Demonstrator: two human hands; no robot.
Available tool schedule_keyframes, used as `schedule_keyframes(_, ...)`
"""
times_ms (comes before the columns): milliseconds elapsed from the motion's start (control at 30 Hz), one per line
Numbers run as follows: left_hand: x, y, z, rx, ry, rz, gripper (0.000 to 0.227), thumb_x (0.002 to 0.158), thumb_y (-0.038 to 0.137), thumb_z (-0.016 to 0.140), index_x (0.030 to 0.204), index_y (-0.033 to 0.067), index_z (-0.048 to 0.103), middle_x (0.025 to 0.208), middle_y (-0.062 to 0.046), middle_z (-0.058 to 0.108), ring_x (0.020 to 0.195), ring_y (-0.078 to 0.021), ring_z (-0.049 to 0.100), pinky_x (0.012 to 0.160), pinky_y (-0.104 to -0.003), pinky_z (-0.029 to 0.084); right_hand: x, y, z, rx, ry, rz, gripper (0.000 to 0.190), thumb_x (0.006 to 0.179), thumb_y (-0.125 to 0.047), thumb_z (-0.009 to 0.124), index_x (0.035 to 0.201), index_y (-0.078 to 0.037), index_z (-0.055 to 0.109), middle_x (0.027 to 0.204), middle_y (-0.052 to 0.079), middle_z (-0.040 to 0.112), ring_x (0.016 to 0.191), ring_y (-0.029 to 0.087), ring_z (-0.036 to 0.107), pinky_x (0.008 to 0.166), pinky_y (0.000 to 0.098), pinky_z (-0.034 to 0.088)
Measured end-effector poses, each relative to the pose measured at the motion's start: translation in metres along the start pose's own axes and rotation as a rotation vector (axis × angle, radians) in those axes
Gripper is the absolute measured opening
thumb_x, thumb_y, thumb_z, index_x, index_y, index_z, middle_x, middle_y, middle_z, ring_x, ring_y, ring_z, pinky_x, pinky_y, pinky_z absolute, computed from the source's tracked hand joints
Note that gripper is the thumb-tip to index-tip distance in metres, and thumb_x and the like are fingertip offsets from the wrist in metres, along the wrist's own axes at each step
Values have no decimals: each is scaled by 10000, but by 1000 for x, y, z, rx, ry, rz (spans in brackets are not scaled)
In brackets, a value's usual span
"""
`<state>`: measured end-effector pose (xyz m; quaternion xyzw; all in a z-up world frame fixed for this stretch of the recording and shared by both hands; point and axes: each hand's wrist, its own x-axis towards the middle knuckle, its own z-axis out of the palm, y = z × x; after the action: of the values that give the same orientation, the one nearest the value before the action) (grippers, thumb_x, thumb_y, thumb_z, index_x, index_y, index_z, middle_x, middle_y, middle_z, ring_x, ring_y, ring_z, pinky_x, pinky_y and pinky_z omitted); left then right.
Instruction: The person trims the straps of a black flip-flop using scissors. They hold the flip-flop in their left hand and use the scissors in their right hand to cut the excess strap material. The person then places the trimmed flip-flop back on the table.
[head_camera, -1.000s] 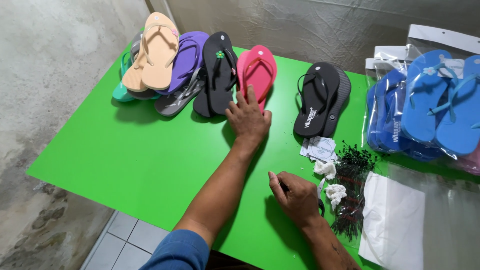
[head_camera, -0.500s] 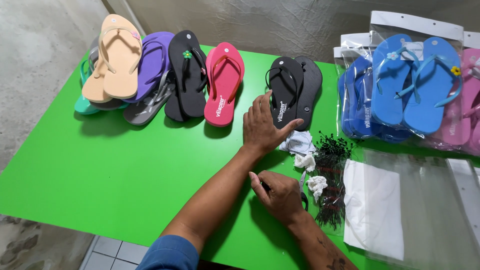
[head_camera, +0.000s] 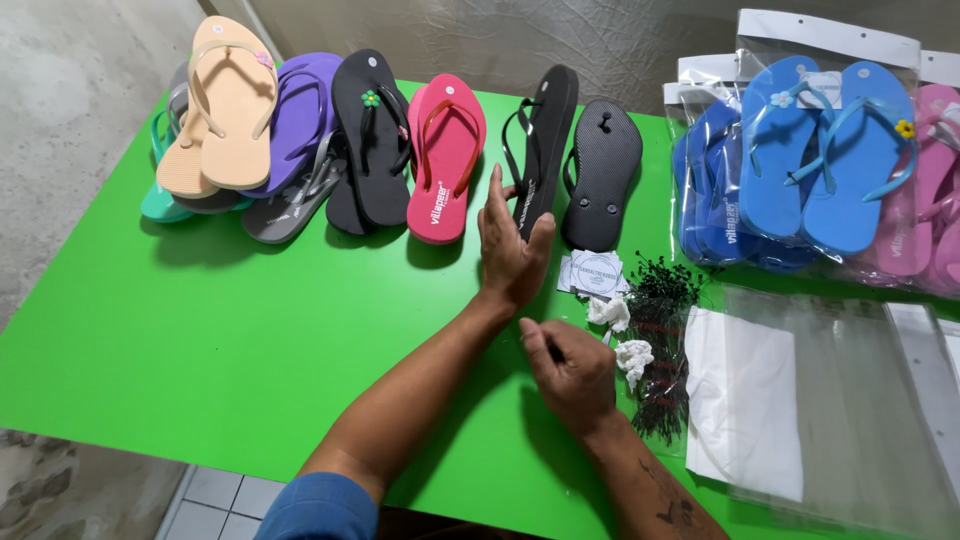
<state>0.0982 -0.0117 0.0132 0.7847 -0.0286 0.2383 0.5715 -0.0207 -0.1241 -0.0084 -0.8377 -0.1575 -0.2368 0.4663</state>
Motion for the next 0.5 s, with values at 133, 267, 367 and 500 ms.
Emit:
schedule_keyframes(133, -45, 24, -25, 59, 26, 209, 981, 840, 422, 612, 1618, -26, 218, 1343, -293, 535, 1153, -479, 517, 1044, -527, 390, 24, -24, -22, 239, 150, 194, 550, 1012, -553, 578, 1186, -32, 612, 841, 132, 656, 774, 196, 643, 660, 375, 544)
schedule_keyframes(267, -86, 30, -51, 97, -156, 438, 1140, 709, 423, 774, 1585, -92, 256, 1319, -266, 557, 1080, -406, 560, 995, -463, 416, 28, -20, -27, 459, 97, 329, 632, 973, -469, 581, 1276, 70, 451, 1002, 187, 630, 909, 253, 637, 763, 388, 538)
schedule_keyframes(367, -85, 19, -70, -41, -253, 377, 1114, 763, 492, 752, 1587, -77, 263, 1328, -243, 557, 972, -320, 547, 912, -424, 440, 24, -21, -24, 583, 105, 491, 224, 980, -134, 721, 1087, 22, 601, 807, 105, 701, 709, 167, 690, 586, 299, 575)
schedule_keyframes(500, -51, -10, -79, -598, -238, -117, 814, 1003, 586, 457, 1584, 34, 320, 1278, -152, 587, 857, -148, 552, 797, -313, 471, 26, -33, -16, 859, -94, 523, 200, 974, -44, 671, 1148, 42, 622, 908, 159, 769, 798, 177, 748, 638, 335, 634)
